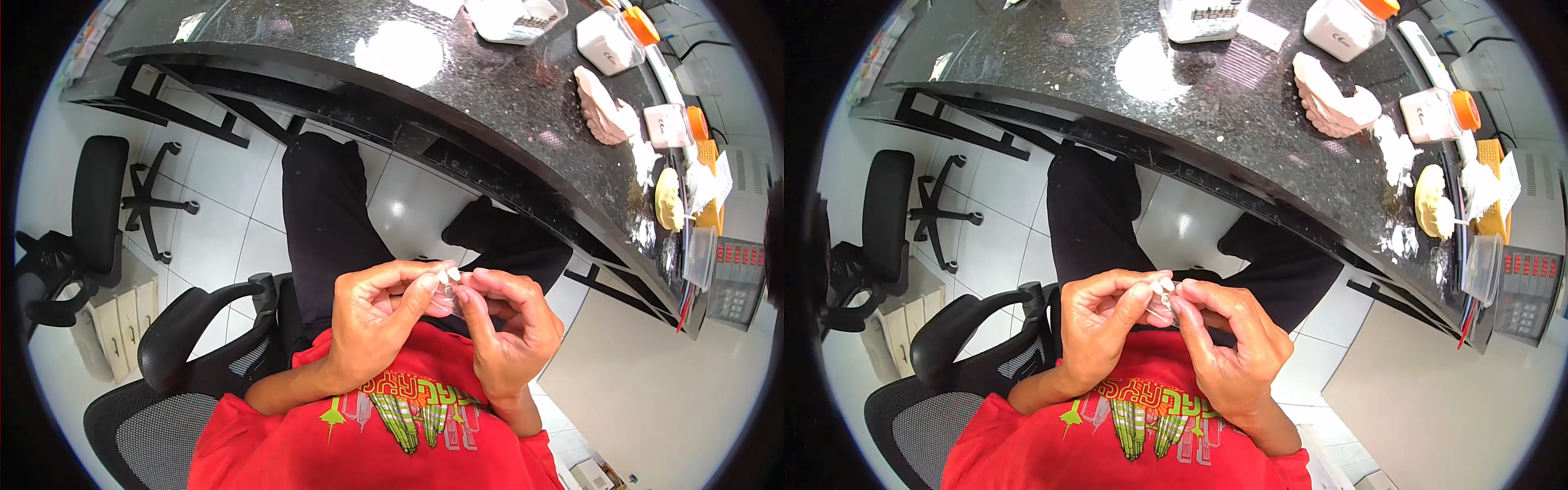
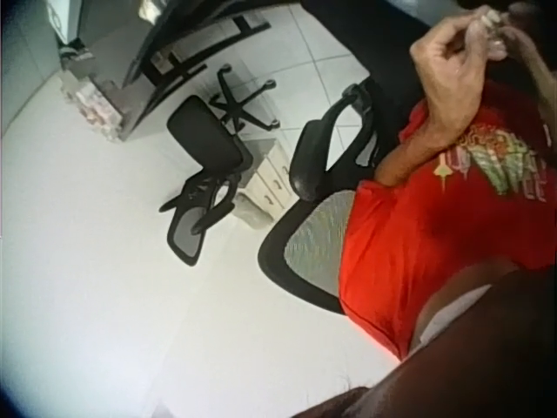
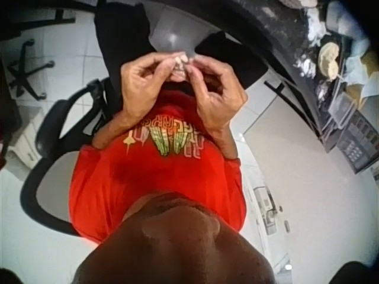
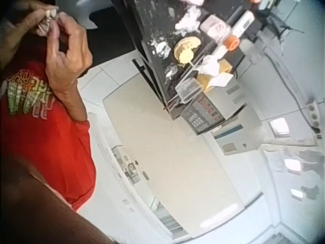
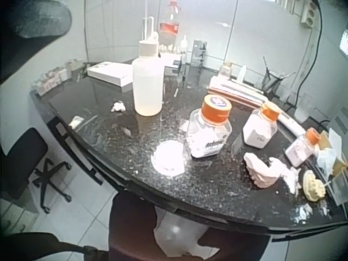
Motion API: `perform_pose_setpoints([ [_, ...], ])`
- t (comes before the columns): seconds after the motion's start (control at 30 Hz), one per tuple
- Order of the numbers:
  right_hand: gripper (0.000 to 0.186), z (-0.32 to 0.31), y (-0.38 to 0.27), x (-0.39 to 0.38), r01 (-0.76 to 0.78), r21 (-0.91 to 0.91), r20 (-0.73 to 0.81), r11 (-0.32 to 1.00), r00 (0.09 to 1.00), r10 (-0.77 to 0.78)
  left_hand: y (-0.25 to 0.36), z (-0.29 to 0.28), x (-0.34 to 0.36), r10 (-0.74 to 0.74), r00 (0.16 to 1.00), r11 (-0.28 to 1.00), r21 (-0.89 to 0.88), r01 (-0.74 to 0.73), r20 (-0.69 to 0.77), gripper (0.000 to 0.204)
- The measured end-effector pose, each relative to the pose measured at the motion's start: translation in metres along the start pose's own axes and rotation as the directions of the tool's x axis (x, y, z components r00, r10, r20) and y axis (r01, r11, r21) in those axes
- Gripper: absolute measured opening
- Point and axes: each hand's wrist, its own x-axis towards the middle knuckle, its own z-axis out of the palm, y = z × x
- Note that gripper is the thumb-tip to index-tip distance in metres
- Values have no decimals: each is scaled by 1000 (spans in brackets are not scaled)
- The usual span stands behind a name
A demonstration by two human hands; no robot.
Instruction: Applying stain or glaze to a dental prosthetic model using a brush.
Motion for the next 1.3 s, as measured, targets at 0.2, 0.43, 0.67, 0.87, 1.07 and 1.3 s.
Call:
perform_pose_setpoints([
  [0.2, 22, -4, 0, -2, 35, -30, -15, 999, 999, -36, -2, 2, -2, -6, 1000, 1000, -12, 6, 31, 23],
  [0.43, 22, -5, 1, -2, 81, -86, -20, 993, 996, -83, -1, 2, -1, -29, 999, 999, -26, 30, 42, 21],
  [0.67, 22, -3, 3, -1, 105, -108, -13, 989, 994, -107, -2, 3, 2, -12, 999, 999, -34, 13, 36, 21],
  [0.87, 22, -6, 3, 1, 86, -100, 42, 991, 996, -83, -2, 3, 3, 4, 1000, 999, -37, -3, 31, 21],
  [1.07, 19, -7, -2, 1, -57, 96, 21, 994, 998, 55, 3, 4, 4, 19, 999, 1000, 0, -19, 34, 21],
  [1.3, 15, -12, -5, 0, -91, 147, 57, 985, 995, 84, 8, 9, 2, 29, 999, 999, 24, -30, 30, 22],
])
